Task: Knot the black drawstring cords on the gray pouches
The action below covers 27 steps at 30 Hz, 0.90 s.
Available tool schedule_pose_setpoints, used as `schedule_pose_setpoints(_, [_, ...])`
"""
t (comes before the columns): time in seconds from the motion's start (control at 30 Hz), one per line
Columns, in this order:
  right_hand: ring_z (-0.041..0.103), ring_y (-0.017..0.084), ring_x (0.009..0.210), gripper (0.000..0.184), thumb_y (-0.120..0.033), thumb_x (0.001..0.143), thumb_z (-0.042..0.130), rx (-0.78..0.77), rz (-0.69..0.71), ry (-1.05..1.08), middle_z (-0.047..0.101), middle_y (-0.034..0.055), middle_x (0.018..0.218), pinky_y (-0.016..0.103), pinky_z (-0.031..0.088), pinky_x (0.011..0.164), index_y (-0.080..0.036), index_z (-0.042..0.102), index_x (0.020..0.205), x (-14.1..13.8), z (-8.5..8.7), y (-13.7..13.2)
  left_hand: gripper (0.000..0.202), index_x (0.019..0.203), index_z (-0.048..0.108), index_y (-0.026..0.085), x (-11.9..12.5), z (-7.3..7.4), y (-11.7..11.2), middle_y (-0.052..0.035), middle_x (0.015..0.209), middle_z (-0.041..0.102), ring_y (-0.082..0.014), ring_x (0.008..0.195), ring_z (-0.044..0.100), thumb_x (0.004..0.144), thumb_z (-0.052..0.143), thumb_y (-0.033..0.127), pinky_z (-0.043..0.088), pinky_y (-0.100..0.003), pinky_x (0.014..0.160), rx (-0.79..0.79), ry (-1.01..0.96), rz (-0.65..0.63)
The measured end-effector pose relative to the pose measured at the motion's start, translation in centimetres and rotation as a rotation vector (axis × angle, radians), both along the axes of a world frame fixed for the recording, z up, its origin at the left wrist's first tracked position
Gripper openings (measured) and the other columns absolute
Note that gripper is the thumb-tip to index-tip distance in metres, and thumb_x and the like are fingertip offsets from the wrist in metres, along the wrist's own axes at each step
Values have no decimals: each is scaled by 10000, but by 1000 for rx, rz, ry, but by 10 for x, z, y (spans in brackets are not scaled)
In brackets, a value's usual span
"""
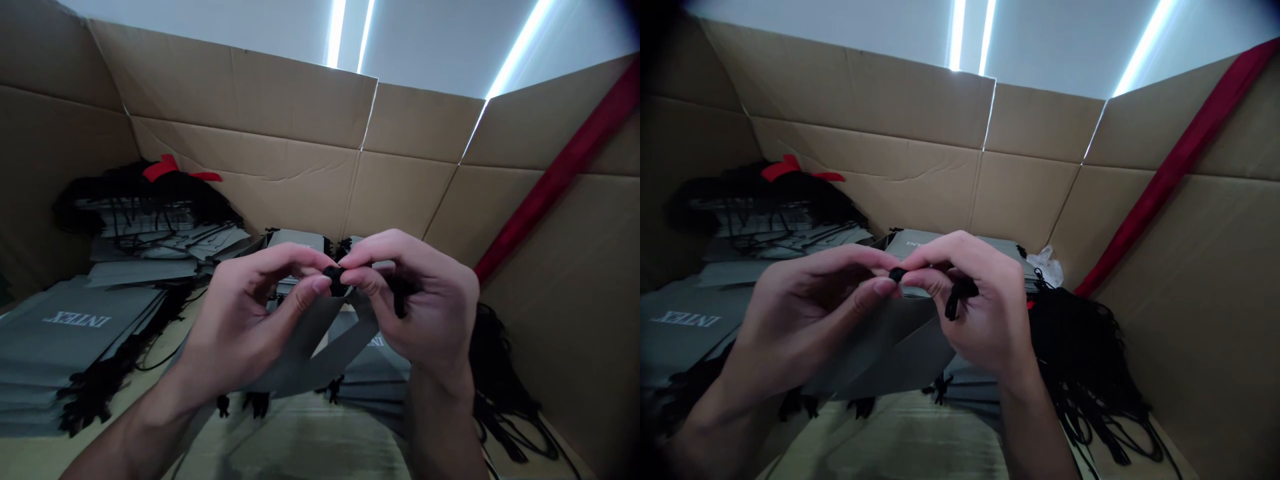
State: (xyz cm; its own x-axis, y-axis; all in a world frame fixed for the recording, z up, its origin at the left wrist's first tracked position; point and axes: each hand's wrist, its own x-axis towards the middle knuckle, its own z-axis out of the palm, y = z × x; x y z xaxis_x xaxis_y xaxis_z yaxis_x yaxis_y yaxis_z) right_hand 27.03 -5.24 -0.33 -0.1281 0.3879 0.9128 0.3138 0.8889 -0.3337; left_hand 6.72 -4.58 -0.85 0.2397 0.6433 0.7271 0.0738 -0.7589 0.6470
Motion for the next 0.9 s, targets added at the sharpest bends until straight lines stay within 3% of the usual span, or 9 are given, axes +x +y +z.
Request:
schedule_pose_setpoints(0.3, [743, 99, 747, 150, -95, 941, 878, -72, 16, -4, 819, -27, 919, 180, 605, 659, -216, 812, 999, 0, 2, 0, 54, 1028, 822, 221, -3, 1, 2, 60, 890, 798, -66, 755, 671, 1044, 771, 227, 519, -141, 694, 39, 86, 65])
schedule_pose_setpoints(0.6, [726, 92, 778, 130, -162, 1027, 810, 38, -77, -13, 813, -36, 885, 227, 582, 749, -212, 782, 911, -2, -2, 5, 273, 856, 773, 198, -10, 8, 4, 58, 753, 676, -63, 685, 574, 1105, 667, 236, 447, -167, 646, 61, 220, -40])
schedule_pose_setpoints(0.73, [711, 93, 779, 160, -156, 1040, 788, 31, -16, 11, 794, -35, 871, 226, 562, 727, -206, 768, 889, -2, -3, 7, 277, 871, 767, 213, -14, 8, 4, 47, 777, 656, -80, 703, 554, 1121, 662, 274, 441, -197, 650, 20, 198, -128])
schedule_pose_setpoints(0.9, [679, 104, 768, 116, -143, 967, 879, -39, 40, 32, 770, -34, 897, 225, 532, 677, -218, 792, 961, 5, -1, 7, 128, 1002, 759, 228, -16, 4, 8, 25, 902, 684, -103, 796, 594, 1104, 682, 226, 475, -216, 715, 38, 233, -145])
